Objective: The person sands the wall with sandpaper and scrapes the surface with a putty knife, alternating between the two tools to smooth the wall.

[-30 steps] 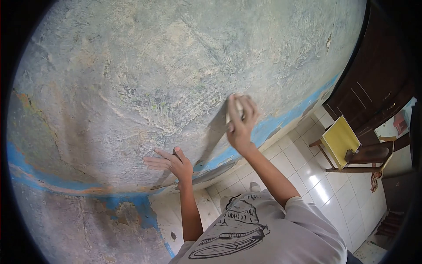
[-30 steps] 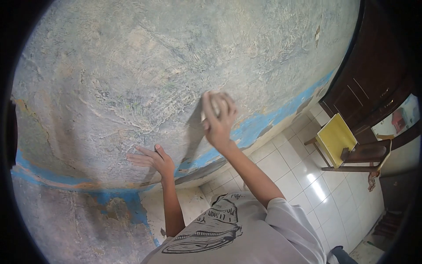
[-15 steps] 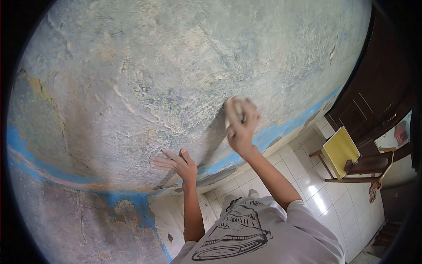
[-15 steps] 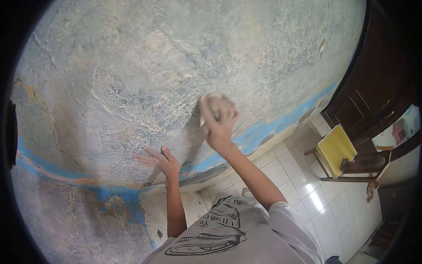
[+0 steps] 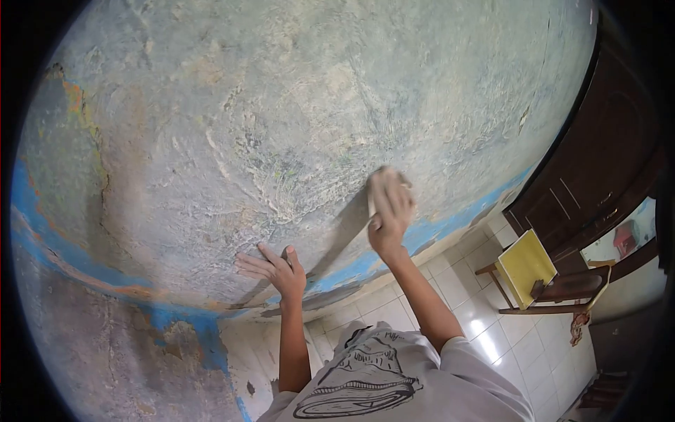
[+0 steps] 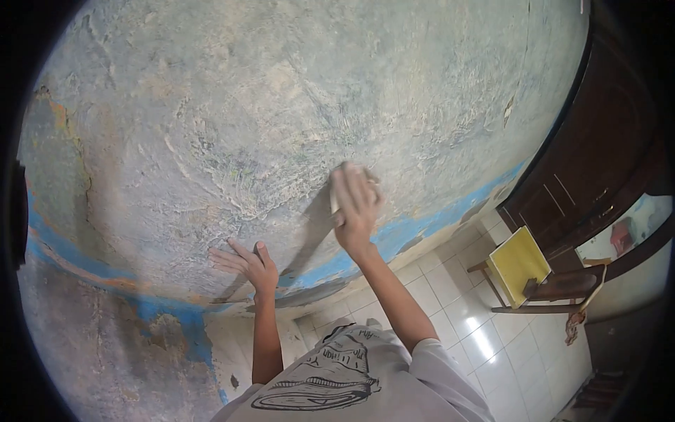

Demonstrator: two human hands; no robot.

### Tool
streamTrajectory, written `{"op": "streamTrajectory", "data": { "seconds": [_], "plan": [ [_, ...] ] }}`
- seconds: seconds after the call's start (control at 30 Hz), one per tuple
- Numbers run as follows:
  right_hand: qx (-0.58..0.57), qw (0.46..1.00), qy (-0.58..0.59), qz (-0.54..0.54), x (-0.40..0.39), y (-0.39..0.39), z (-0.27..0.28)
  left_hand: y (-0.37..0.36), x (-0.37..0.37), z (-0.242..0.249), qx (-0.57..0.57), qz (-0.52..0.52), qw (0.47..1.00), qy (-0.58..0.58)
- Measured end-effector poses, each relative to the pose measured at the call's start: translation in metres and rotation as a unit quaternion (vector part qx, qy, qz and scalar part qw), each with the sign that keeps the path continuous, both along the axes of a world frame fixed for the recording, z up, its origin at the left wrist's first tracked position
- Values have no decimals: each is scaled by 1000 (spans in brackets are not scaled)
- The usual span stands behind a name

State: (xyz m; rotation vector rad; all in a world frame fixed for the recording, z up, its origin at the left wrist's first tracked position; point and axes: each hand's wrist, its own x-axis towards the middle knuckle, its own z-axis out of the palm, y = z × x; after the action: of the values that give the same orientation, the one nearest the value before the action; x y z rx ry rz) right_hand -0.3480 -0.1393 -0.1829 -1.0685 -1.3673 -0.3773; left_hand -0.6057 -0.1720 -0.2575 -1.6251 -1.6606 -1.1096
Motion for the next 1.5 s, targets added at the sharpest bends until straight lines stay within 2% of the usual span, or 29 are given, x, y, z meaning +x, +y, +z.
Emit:
{"op": "streamTrajectory", "data": {
  "seconds": [0.1,0.2,0.23,0.33,0.37,0.47,0.5,0.6,0.63,0.73,0.77,0.87,0.9,1.0,1.07,1.1,1.17,1.23,1.27,1.3,1.4,1.43,1.5],
  "plan": [
    [-9,982,-165,93,5,-8,-11,-7,-1,-8,3,5,1000,8],
    [70,997,12,31,32,24,-2,-1,-4,-2,8,8,999,32],
    [46,998,6,-42,31,23,5,-5,-4,-2,-1,13,999,36],
    [23,983,-136,122,4,7,-11,-4,-2,-3,5,12,999,29],
    [-35,970,-166,175,0,-5,-5,-5,-1,-3,4,12,999,34],
    [12,990,-69,125,13,19,-12,-7,-5,-2,-1,13,999,49],
    [40,995,35,89,9,22,-8,-8,-6,-3,-5,11,998,54],
    [26,996,-23,79,-20,8,-4,-7,-6,-6,-15,8,999,50],
    [-7,979,-111,170,-21,-5,3,-7,-7,-7,-16,4,999,47],
    [54,991,-5,121,-2,15,4,-8,-8,-7,-21,6,998,55],
    [36,999,22,-21,0,22,2,-5,-8,-10,-22,0,999,45],
    [-28,987,-107,120,-10,-10,-2,-6,-7,-20,-41,-11,999,5],
    [-69,964,-194,171,-15,-26,-9,-7,-7,-18,-54,-13,998,-3],
    [-143,931,-132,310,-25,-62,-27,-27,-2,-2,-73,-26,997,-25],
    [-227,912,-23,340,-35,-82,-38,-59,9,16,-92,-66,991,-76],
    [-273,894,29,354,-39,-95,-46,-84,22,19,-87,-69,979,-169],
    [-355,852,46,382,-43,-121,-73,-123,32,-11,-79,-185,931,-305],
    [-431,814,42,386,-47,-148,-87,-164,29,-44,-257,-246,851,-386],
    [-471,796,27,379,-50,-164,-90,-178,30,-59,-331,-274,736,-523],
    [-511,774,8,374,-50,-180,-94,-192,33,-75,-387,-292,593,-643],
    [-459,795,-22,397,-57,-217,-125,-245,42,-129,-308,-322,324,-835],
    [-462,791,-46,400,-55,-228,-129,-257,41,-141,-312,-324,331,-830],
    [-543,740,19,397,-51,-251,-126,-270,42,-156,-290,-272,374,-838]
  ]
}}
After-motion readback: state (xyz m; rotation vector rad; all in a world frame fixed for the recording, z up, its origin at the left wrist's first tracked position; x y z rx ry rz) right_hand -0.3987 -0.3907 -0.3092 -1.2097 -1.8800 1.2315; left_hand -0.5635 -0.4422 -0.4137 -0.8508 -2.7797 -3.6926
